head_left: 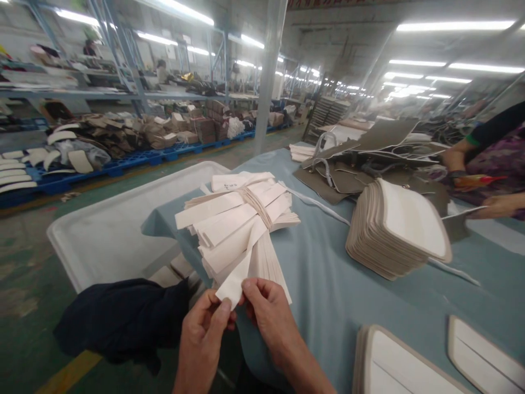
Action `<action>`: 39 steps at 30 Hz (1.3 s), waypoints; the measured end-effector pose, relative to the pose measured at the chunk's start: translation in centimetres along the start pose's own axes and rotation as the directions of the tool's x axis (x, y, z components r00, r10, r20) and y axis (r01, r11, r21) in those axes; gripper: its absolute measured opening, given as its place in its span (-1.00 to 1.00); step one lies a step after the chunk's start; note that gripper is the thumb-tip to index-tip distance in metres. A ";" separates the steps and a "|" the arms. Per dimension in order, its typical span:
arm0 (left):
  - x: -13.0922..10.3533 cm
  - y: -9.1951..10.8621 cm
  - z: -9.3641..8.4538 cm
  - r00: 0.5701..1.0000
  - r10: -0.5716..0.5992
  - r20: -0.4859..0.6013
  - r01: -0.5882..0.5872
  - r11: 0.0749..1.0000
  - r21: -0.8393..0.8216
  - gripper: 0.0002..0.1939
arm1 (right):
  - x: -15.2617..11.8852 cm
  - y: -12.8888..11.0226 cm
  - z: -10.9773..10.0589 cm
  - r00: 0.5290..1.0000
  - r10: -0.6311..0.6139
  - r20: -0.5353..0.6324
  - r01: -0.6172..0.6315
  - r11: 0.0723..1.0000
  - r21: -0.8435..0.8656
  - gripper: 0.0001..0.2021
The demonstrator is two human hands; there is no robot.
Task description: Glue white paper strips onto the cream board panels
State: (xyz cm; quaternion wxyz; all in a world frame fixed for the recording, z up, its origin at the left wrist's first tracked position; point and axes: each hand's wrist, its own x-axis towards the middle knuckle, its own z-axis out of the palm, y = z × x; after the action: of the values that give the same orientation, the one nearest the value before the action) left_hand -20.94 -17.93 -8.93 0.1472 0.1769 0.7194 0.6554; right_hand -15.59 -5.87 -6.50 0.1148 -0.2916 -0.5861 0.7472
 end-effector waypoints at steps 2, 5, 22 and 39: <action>0.0 0.1 -0.1 1.000 0.020 0.019 -0.020 0.999 0.026 -0.55 | 0.0 0.0 -0.5 1.000 -0.016 0.002 0.016 0.999 -0.051 -0.68; -0.1 0.4 -0.1 0.997 0.076 0.035 -0.079 0.991 0.104 -0.55 | 0.0 0.0 -1.3 0.999 -0.044 0.009 0.045 0.991 -0.126 -0.72; 0.2 -1.6 0.7 0.989 0.129 -0.073 -0.112 0.972 0.205 -0.56 | 0.2 0.5 -2.2 0.988 -0.146 -0.045 0.105 0.863 -0.495 -0.72; 2.9 0.8 2.1 0.970 -0.221 -0.100 0.216 0.975 -0.061 -0.40 | -0.9 1.5 -2.5 0.961 -0.239 -0.140 0.146 0.867 -0.477 -0.73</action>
State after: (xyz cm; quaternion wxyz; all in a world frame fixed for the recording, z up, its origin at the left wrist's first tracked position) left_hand -22.56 -14.72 -8.25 0.1842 0.0578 0.7249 0.6613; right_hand -13.15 -4.70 -7.99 0.1731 -0.3216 -0.7591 0.5388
